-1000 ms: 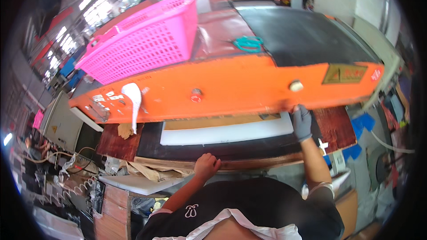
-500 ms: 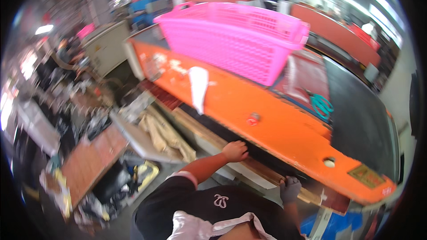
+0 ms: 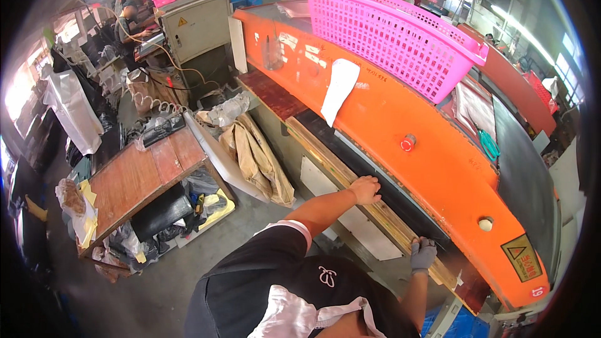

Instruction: The person places a tan leather sheet onto a hydraulic cutting press, aligns it, and operates the press to cut shapes. They remove the cut pieces and the remaining sheet, then repeat the process with a new sheet.

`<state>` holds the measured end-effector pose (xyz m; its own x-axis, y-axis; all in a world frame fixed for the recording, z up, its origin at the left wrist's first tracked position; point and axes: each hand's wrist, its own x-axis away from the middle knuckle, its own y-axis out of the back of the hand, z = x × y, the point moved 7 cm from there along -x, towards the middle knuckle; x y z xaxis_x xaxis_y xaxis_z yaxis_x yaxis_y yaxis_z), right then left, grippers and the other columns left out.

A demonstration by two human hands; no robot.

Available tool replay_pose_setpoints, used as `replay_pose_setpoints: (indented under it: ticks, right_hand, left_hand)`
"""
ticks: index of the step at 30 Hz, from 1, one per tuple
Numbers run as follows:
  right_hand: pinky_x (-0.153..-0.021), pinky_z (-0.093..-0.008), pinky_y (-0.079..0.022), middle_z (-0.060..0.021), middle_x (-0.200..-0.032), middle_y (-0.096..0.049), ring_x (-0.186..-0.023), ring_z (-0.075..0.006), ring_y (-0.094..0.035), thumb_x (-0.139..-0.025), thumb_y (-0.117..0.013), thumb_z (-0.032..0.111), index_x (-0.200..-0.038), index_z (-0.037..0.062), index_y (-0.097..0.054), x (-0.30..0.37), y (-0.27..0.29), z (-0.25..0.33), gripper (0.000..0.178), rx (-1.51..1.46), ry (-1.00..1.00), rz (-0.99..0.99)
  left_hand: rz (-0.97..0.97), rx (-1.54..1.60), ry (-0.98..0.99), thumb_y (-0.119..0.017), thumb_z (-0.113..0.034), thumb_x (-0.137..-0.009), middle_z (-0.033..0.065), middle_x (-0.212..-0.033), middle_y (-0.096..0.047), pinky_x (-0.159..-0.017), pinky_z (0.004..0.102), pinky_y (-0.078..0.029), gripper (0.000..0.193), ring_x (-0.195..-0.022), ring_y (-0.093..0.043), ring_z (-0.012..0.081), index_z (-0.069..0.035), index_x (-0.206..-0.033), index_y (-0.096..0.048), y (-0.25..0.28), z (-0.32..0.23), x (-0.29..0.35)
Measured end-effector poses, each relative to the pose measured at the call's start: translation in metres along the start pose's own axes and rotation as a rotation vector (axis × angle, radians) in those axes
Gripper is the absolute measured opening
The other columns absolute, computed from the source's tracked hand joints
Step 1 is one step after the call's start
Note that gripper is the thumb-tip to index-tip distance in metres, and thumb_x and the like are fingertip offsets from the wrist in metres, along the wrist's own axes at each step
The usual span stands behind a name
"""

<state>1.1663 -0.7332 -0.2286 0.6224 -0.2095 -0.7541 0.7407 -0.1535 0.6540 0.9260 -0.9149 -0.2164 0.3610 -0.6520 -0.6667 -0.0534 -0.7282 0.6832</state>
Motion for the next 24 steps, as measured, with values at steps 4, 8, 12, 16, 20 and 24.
replay_pose_setpoints:
  ticks: [4,8,12,16,20,24]
  right_hand:
    - [-0.065,-0.0454,-0.041,-0.0159,-0.076,-0.057,-0.073,-0.0363,-0.053,-0.076,-0.063,0.025,-0.081,0.0055,-0.062,0.024,0.008,0.022,0.021,-0.053,-0.048,0.014]
    - [-0.061,-0.0446,-0.041,-0.0156,-0.072,-0.056,-0.068,-0.0358,-0.053,-0.075,-0.062,0.022,-0.072,0.0052,-0.06,0.066,0.037,0.062,0.017,-0.11,-0.033,-0.096]
    - [-0.058,-0.0438,-0.04,-0.0136,-0.067,-0.055,-0.063,-0.0332,-0.052,-0.074,-0.063,0.017,-0.067,0.0056,-0.058,0.123,0.066,0.1,0.014,-0.057,-0.155,-0.08]
    - [-0.068,-0.0444,-0.042,-0.0155,-0.079,-0.058,-0.074,-0.0345,-0.054,-0.075,-0.065,0.02,-0.084,0.003,-0.06,0.176,0.085,0.128,0.02,-0.121,-0.431,-0.001]
    - [-0.09,-0.0457,-0.037,-0.0228,-0.113,-0.051,-0.106,-0.0392,-0.047,-0.076,-0.066,0.026,-0.115,-0.0014,-0.049,0.184,0.12,0.155,0.051,0.066,-0.357,-0.257]
    - [-0.093,-0.0467,-0.037,-0.0288,-0.119,-0.047,-0.111,-0.0412,-0.044,-0.067,-0.071,0.041,-0.121,-0.0041,-0.045,0.174,0.116,0.155,0.075,0.177,-0.44,-0.167]
  left_hand:
    - [0.049,0.001,0.043,-0.062,-0.028,-0.074,0.0114,-0.08,-0.056,-0.076,0.0397,-0.045,0.025,-0.085,-0.055,0.0302,-0.004,-0.071,-0.06,0.003,-0.005,0.033]
    - [0.076,-0.033,0.019,-0.061,-0.029,-0.075,0.0115,-0.078,-0.056,-0.074,0.0403,-0.046,0.025,-0.084,-0.055,0.0302,-0.004,-0.071,-0.061,0.02,-0.024,0.081]
    - [0.155,-0.019,-0.086,-0.06,-0.03,-0.078,0.0117,-0.078,-0.055,-0.07,0.0409,-0.046,0.027,-0.083,-0.054,0.0303,-0.005,-0.069,-0.058,0.04,-0.056,0.148]
    - [0.144,0.036,-0.147,-0.058,-0.03,-0.08,0.0108,-0.077,-0.052,-0.067,0.0422,-0.045,0.027,-0.077,-0.052,0.0302,-0.005,-0.069,-0.055,0.067,-0.08,0.214]
    - [0.142,0.083,-0.179,-0.06,-0.027,-0.078,0.0096,-0.074,-0.051,-0.063,0.0415,-0.045,0.024,-0.073,-0.052,0.0293,-0.006,-0.068,-0.055,0.087,-0.103,0.274]
    - [0.205,0.124,-0.204,-0.062,-0.022,-0.077,0.0087,-0.074,-0.052,-0.059,0.0393,-0.046,0.019,-0.071,-0.053,0.029,-0.007,-0.069,-0.054,0.101,-0.122,0.333]
